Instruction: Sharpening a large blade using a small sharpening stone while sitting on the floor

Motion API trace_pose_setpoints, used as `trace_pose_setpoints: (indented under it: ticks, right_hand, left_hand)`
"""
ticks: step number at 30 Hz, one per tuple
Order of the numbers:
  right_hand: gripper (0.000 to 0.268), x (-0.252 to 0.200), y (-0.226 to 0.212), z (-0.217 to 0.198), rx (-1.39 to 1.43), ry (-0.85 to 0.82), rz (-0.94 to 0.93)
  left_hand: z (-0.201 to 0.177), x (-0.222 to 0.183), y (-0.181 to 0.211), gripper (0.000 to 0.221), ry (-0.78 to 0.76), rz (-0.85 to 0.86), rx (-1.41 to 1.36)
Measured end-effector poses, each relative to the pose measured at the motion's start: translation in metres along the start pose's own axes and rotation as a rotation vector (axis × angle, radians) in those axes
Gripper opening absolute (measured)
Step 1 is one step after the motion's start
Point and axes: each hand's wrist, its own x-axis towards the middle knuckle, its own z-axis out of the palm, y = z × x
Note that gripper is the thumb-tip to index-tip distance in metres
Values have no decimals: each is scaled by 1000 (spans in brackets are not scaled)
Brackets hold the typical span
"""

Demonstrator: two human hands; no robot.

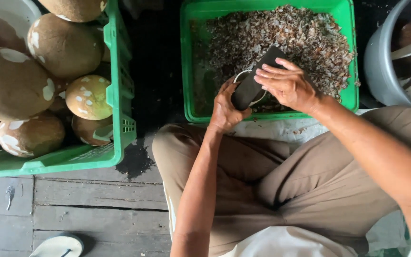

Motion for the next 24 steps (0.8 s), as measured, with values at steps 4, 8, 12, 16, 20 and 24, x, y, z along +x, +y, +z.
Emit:
trace_pose_setpoints:
  ticks: [4, 8, 12, 16, 20, 24]
  right_hand:
    - [29, 0, -8, -2, -80, 63, 11]
    - [25, -10, 18, -11, -38, 29, 71]
    - [22, -13, 29, -15, -52, 8, 146]
    - [29, 0, -21, -14, 7, -77, -8]
    - [18, -11, 14, -16, 30, 2, 103]
    - [19, 0, -11, -17, 21, 24, 70]
  left_hand:
    - [-2, 3, -3, 76, -26, 32, 33]
    - [-3, 6, 5, 75, -88, 16, 77]
    - [-1, 7, 8, 73, -105, 37, 150]
    - [-2, 7, 13, 71, -123, 35, 132]
    - [-4, 4, 12, 70, -109, 42, 150]
    - [-6, 5, 4, 72, -111, 70, 153]
